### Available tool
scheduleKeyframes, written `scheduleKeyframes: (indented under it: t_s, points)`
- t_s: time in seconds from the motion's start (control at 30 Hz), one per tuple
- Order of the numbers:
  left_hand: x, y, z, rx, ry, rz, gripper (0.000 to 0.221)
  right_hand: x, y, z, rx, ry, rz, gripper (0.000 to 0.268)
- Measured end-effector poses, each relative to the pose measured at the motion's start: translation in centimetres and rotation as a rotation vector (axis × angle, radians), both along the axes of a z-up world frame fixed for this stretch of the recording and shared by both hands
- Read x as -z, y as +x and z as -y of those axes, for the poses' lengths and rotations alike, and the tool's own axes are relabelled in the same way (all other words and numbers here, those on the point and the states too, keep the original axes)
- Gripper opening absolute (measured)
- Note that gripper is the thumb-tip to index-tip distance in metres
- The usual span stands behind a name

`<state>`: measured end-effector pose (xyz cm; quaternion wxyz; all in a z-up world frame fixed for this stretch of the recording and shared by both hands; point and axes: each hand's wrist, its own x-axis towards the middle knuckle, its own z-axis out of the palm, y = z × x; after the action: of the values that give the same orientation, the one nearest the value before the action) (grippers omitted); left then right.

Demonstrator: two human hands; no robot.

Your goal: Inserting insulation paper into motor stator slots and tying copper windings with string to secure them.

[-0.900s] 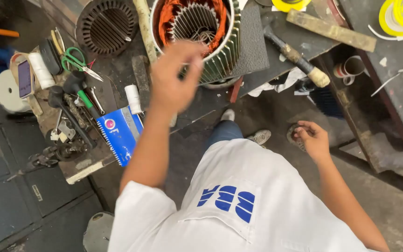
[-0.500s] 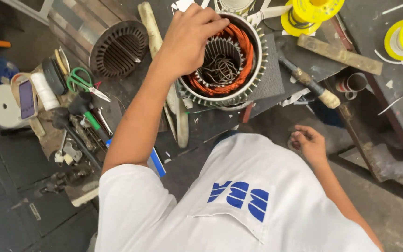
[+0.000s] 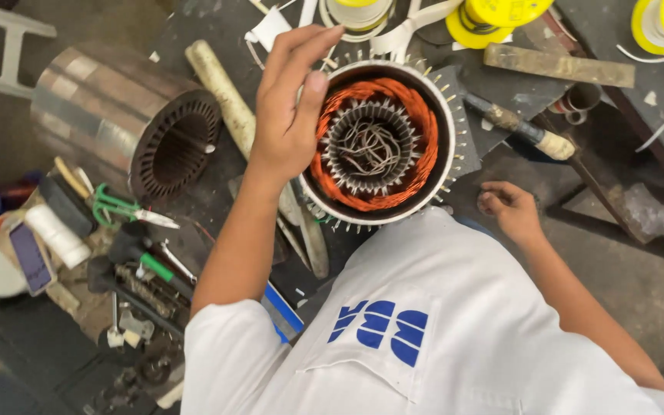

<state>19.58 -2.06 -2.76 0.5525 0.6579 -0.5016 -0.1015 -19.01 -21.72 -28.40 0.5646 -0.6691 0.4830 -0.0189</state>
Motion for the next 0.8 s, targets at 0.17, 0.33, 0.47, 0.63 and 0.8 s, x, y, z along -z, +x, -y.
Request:
scheduleKeyframes:
  t_s: [0.17,0.33,0.47,0.63,0.8]
  points:
    - [-0.4,-0.7,0.5,-0.049,0.042,0.068,0.049,-1.9,1.4,0.0,0.021,0.012,-0.02,0.022]
    - [-1.0,-1.3,0.9,-0.007,0.07,0.229,0.045,-2.4,1.5,-0.5,0.164,-0.005,0.143,0.023]
    - [-1.2,-2.3,0.8,-0.044,0.153,0.293,0.047,-2.0,1.3,-1.6,0.197,0.039,0.207,0.024]
    - [-1.3,-3.2,0.5,-0.093,0.193,0.251,0.047,-8.6,4.4,-1.8,0.147,0.065,0.277,0.026]
    - [-0.4,-3.2,-0.1,-0.114,0.167,0.319,0.052,-20.5,11.7,0.5,-0.181,-0.365,0.719,0.024]
